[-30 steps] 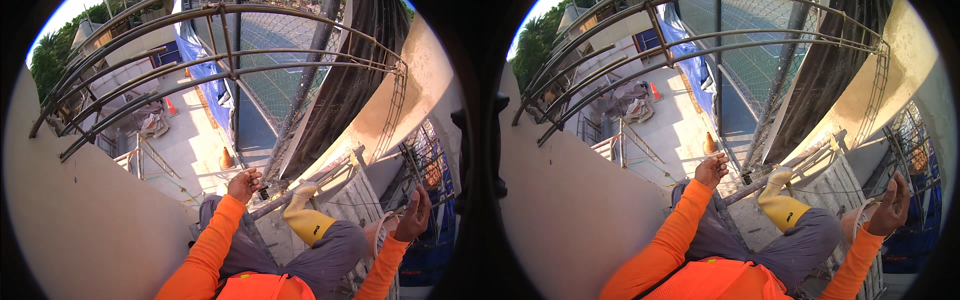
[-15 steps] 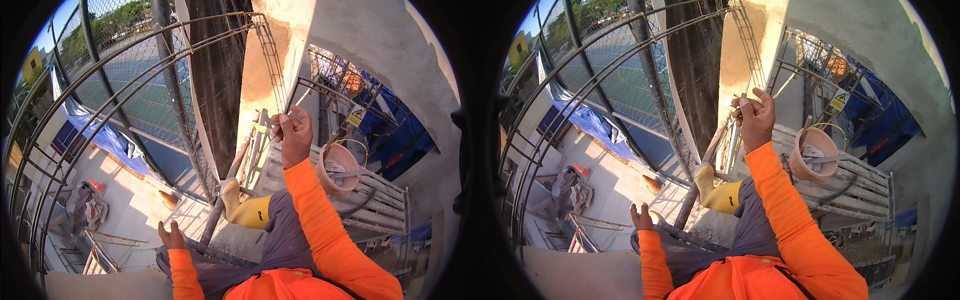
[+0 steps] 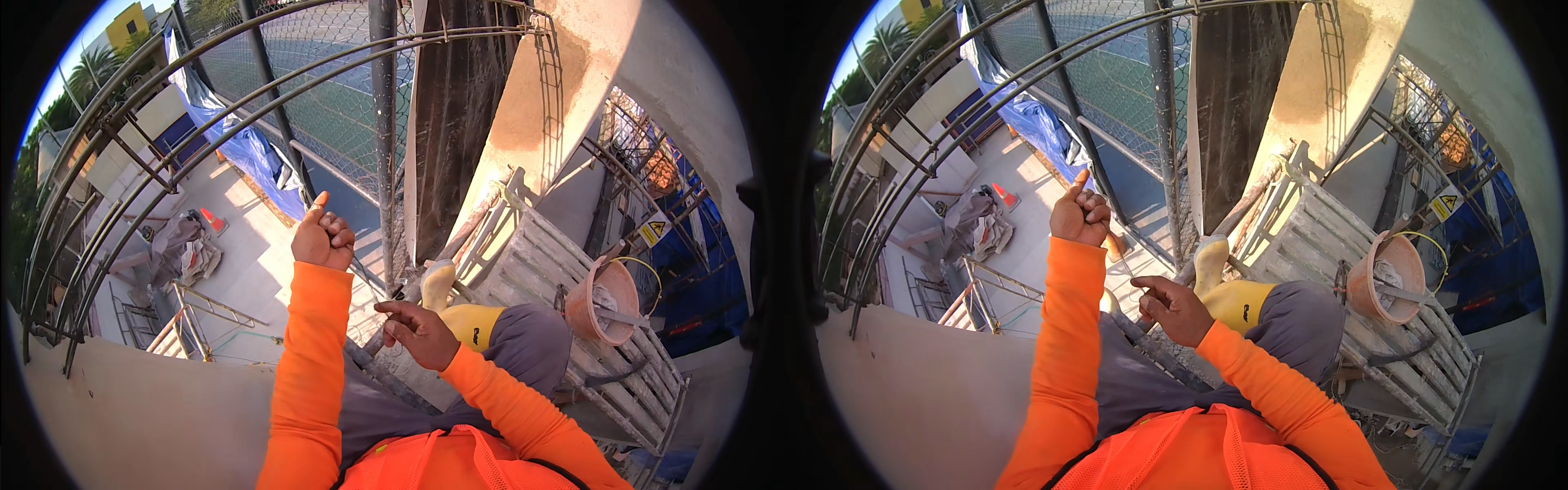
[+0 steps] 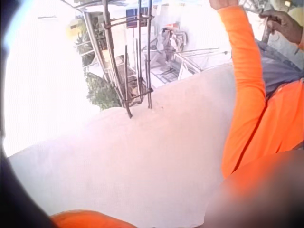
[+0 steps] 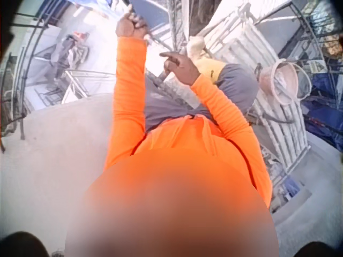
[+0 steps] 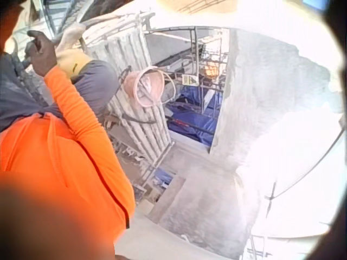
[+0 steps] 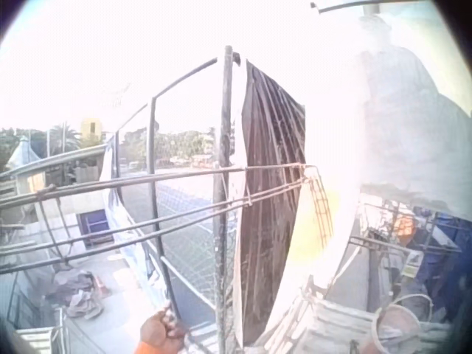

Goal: The person secures metal scaffolding poles to a wall using wire ties. They wrap wire around the poles, twist it with pliers, and trim the excess. The person repeats this process at multiple connection points along the scaffolding frame.

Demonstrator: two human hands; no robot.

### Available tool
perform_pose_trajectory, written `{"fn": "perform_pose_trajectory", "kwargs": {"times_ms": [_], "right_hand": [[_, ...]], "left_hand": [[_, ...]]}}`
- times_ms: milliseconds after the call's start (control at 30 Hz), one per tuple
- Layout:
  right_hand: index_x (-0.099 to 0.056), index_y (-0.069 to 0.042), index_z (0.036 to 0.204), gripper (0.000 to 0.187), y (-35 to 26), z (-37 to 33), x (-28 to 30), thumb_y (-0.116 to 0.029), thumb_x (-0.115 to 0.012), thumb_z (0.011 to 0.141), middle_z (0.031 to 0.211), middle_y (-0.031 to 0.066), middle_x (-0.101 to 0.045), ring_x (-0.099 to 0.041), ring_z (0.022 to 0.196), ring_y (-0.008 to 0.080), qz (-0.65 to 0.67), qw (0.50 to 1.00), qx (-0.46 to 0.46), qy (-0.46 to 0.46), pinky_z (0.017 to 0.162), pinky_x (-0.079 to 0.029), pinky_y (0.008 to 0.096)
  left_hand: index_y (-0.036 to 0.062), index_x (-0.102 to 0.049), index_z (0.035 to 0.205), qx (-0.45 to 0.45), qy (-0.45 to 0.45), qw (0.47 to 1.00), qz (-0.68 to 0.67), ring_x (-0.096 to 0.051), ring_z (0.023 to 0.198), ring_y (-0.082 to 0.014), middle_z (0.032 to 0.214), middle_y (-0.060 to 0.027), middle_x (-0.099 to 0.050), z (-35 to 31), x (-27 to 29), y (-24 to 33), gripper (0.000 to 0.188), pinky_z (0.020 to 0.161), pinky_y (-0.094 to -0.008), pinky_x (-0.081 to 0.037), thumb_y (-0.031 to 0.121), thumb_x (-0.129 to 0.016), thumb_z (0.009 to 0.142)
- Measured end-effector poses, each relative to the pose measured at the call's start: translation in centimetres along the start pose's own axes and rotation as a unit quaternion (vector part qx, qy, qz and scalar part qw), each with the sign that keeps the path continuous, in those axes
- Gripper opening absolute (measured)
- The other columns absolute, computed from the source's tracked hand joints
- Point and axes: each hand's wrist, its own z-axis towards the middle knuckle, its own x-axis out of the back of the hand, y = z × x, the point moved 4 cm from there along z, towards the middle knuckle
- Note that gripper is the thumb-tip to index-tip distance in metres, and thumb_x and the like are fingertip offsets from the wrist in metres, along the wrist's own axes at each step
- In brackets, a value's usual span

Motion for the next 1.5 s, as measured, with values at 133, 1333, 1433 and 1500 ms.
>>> {"fn": "perform_pose_trajectory", "kwargs": {"times_ms": [133,1333,1433,1500], "right_hand": [[-0.063,0.002,0.135,0.032,2.5,-1.4,0.8,-0.009,-0.057,0.106,0.089,0.0026,-0.063,-0.060,0.084,0.0101,-0.111,0.991,-0.040,0.062,0.080,-0.050,0.0267],[-0.078,-0.007,0.103,0.016,-7.9,-2.1,-2.4,-0.011,-0.071,0.090,0.090,0.0138,-0.077,-0.073,0.076,0.0318,-0.476,0.859,0.136,-0.130,0.069,-0.058,0.0394],[-0.079,-0.007,0.103,0.016,-7.7,-2.3,-2.3,-0.012,-0.071,0.090,0.089,0.0147,-0.076,-0.073,0.076,0.0321,-0.475,0.862,0.120,-0.133,0.069,-0.058,0.0395],[-0.079,-0.006,0.103,0.017,-7.6,-2.5,-2.1,-0.012,-0.071,0.090,0.089,0.0153,-0.076,-0.074,0.077,0.0327,-0.469,0.866,0.111,-0.135,0.070,-0.058,0.0400]], "left_hand": [[0.0195,-0.059,0.119,-0.111,0.038,0.991,-0.062,-0.038,0.056,-0.0096,0.069,0.0040,-0.040,2.3,5.8,9.6,0.014,0.044,-0.0236,-0.031,0.021,-0.048,0.110],[0.0089,-0.058,0.101,-0.226,0.261,0.933,-0.104,-0.057,0.065,-0.0128,0.081,-0.0020,-0.057,1.7,27.1,14.7,0.006,0.049,-0.0240,-0.046,0.009,-0.061,0.097],[0.0044,-0.056,0.100,-0.235,0.268,0.931,-0.083,-0.061,0.070,-0.0161,0.083,-0.0051,-0.057,1.7,26.9,14.6,0.002,0.053,-0.0271,-0.054,0.006,-0.057,0.098],[0.0022,-0.055,0.098,-0.232,0.331,0.909,-0.104,-0.062,0.072,-0.0183,0.083,-0.0071,-0.058,1.4,27.0,14.2,0.001,0.054,-0.0299,-0.056,0.004,-0.055,0.098]]}}
